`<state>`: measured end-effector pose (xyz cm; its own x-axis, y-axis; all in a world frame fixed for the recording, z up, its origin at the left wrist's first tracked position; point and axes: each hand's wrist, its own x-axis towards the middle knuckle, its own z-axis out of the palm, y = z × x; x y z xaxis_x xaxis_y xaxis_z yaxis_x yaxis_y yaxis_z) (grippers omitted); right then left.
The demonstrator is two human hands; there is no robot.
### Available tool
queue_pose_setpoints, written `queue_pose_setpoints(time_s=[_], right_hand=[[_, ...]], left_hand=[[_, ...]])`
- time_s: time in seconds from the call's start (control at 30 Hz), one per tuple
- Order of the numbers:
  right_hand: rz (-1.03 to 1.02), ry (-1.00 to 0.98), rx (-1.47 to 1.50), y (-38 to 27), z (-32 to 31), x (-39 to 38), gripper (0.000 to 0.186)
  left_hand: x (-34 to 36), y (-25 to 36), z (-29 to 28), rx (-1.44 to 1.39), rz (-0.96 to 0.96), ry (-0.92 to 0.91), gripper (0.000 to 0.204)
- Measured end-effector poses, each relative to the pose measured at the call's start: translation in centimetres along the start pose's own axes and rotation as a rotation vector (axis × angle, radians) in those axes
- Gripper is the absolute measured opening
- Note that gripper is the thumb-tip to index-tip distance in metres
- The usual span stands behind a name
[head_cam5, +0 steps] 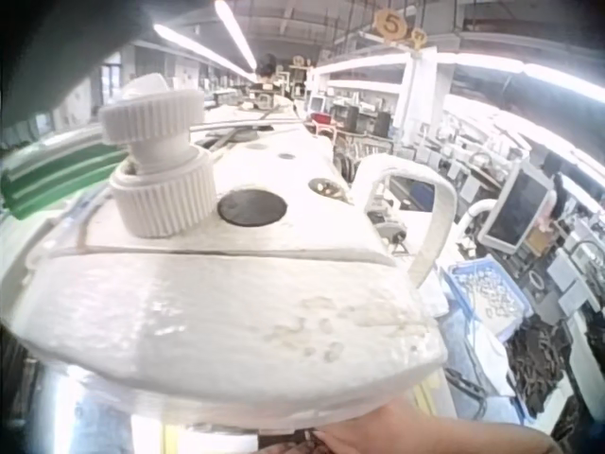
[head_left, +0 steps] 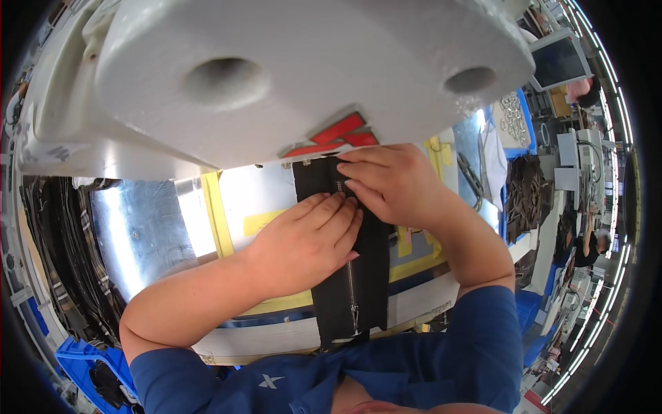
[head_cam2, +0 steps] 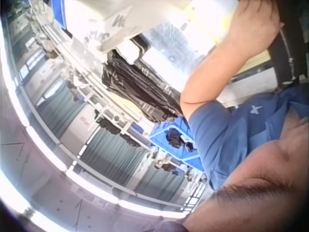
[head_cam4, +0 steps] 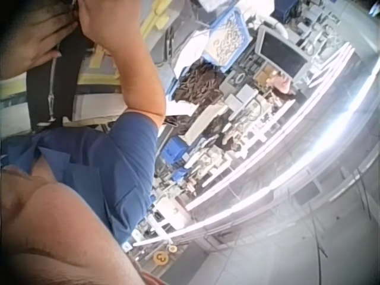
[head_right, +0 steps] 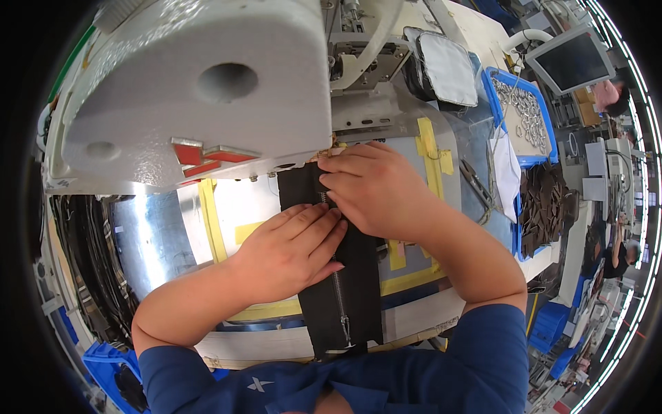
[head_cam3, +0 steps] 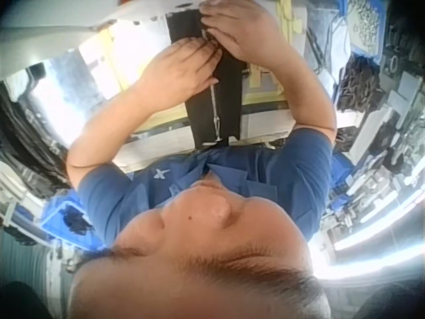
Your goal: The person operates an industrial sewing machine to attach zippers to black fabric pouches. They align the zipper tape with the fabric edge, guide the material under the presser foot, and sew along the zipper line. The person handles multiple pouches sequentially, adjusting the fabric and zipper position for each stitch.
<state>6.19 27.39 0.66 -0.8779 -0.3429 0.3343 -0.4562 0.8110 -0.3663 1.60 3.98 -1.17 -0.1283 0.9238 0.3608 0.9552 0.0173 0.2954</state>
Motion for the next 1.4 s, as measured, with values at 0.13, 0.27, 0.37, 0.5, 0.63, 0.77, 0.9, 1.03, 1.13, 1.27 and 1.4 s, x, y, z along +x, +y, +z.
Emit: queue_pose_setpoints(time_s=[0.13, 0.27, 0.37, 0.5, 0.63, 0.77, 0.9, 1.03, 1.13, 1.27, 1.4], right_hand=[[0.016, -0.003, 0.012, 0.3, 0.1, -0.2, 0.019], [0.022, -0.001, 0.008, 0.1, 0.1, -0.1, 0.019], [0.032, 0.002, 0.008, 0.0, 0.2, 0.0, 0.020], [0.057, -0.065, -0.009, 0.0, 0.3, -0.4, 0.023], [0.059, -0.081, -0.013, 0.0, 0.3, -0.4, 0.024], [0.069, -0.100, -0.013, -0.1, 0.2, -0.2, 0.025], [0.075, -0.095, 0.010, 0.1, 0.2, -0.3, 0.025], [0.093, -0.058, 0.009, 0.1, 0.5, -0.4, 0.024], [0.075, -0.037, 0.014, 0.4, 0.4, -0.7, 0.023], [0.009, -0.081, -0.069, 0.2, -0.3, -0.8, 0.022], [0.002, -0.099, -0.092, -0.1, -0.9, -1.1, 0.023]], left_hand=[[0.0, 0.0, 0.0, -0.014, 0.000, 0.003, 0.053], [0.0, 0.0, -0.1, -0.018, -0.003, -0.004, 0.053], [0.1, 0.0, 0.0, -0.018, -0.006, -0.010, 0.053], [0.0, 0.0, 0.0, -0.025, -0.012, -0.012, 0.053], [0.0, 0.0, 0.0, -0.025, -0.017, -0.004, 0.053], [-0.2, 0.0, 0.3, -0.018, -0.015, 0.017, 0.055], [0.1, -0.3, -0.6, 0.021, -0.161, 0.021, 0.061], [0.1, -0.9, -0.4, 0.070, -0.231, 0.035, 0.066], [0.3, -0.8, -0.7, 0.091, -0.249, 0.006, 0.068], [0.7, -0.9, -1.1, 0.096, -0.262, -0.041, 0.069], [0.9, -0.9, -1.4, 0.100, -0.265, -0.070, 0.069]])
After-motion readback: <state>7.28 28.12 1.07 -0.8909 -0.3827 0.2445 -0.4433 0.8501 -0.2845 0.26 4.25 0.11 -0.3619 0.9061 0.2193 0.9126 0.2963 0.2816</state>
